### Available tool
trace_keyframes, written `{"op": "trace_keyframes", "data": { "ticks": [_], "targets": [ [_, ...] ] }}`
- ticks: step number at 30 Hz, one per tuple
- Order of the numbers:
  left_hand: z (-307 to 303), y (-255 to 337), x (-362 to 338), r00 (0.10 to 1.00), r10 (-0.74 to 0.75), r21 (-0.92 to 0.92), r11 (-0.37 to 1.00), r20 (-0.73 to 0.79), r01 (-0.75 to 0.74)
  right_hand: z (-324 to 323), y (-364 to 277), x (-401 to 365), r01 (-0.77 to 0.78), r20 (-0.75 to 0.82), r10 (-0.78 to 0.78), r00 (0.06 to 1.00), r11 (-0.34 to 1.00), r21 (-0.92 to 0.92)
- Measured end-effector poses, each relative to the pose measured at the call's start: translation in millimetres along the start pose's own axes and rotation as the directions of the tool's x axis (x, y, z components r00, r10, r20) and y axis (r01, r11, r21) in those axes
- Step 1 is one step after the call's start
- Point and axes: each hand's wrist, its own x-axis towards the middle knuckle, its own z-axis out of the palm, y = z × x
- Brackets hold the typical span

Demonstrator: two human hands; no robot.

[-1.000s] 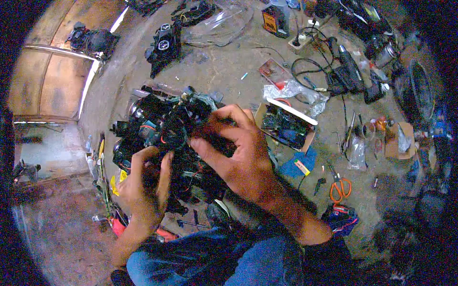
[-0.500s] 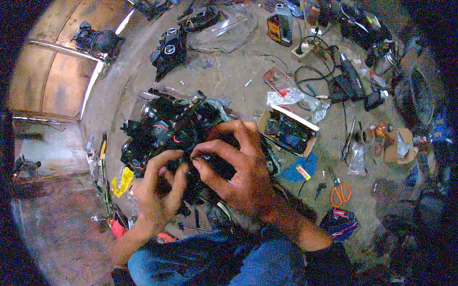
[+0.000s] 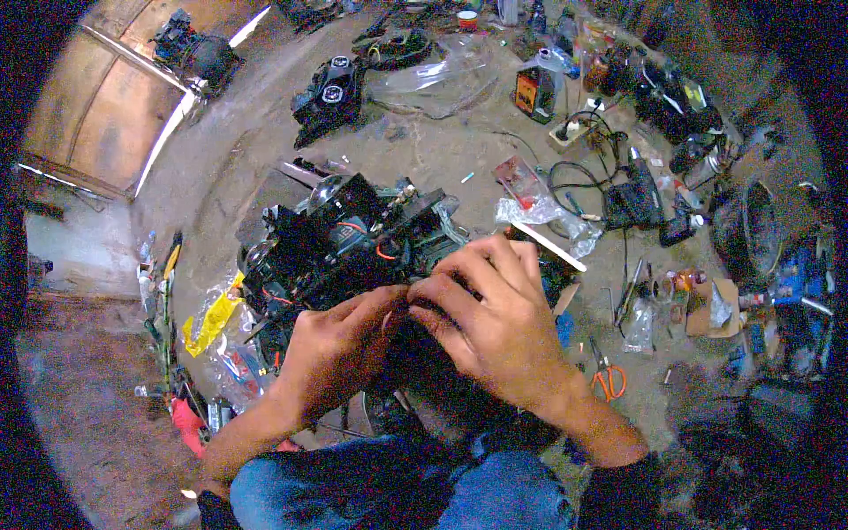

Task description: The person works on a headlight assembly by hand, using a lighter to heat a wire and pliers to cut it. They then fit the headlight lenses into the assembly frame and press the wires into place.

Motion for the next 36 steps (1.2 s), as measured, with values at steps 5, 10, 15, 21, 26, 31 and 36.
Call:
{"op": "trace_keyframes", "data": {
  "ticks": [5, 10, 15, 21, 26, 31, 36],
  "targets": [
    [-5, -1, 2, 0.994, 0.044, 0.039, 0.998, 0.096, -0.048, -18, 3, 13, 0.136, 0.245, -0.104, 0.964, 0.984, -0.115],
    [-5, -5, 1, 0.977, 0.098, 0.087, 0.989, 0.191, -0.116, -18, 16, 22, 0.229, 0.414, -0.216, 0.884, 0.973, 0.021],
    [-4, -8, 0, 0.965, 0.127, 0.042, 0.989, 0.230, -0.140, -18, 25, 31, 0.283, 0.458, -0.306, 0.835, 0.952, 0.120],
    [-7, -7, 2, 0.953, 0.134, 0.048, 0.987, 0.272, -0.153, -24, 33, 43, 0.277, 0.544, -0.362, 0.757, 0.932, 0.234],
    [-9, -7, 1, 0.958, 0.112, -0.006, 0.993, 0.264, -0.114, -65, 31, 53, 0.301, 0.576, -0.302, 0.760, 0.948, 0.101],
    [-3, -8, 2, 0.982, 0.055, -0.024, 0.998, 0.178, -0.051, -108, 40, 18, -0.028, 0.572, 0.010, 0.820, 0.999, 0.024],
    [1, -8, 3, 0.999, 0.000, -0.200, 0.980, -0.032, -0.006, -114, 51, -74, -0.434, 0.547, 0.345, 0.763, 0.900, 0.037]
  ]
}}
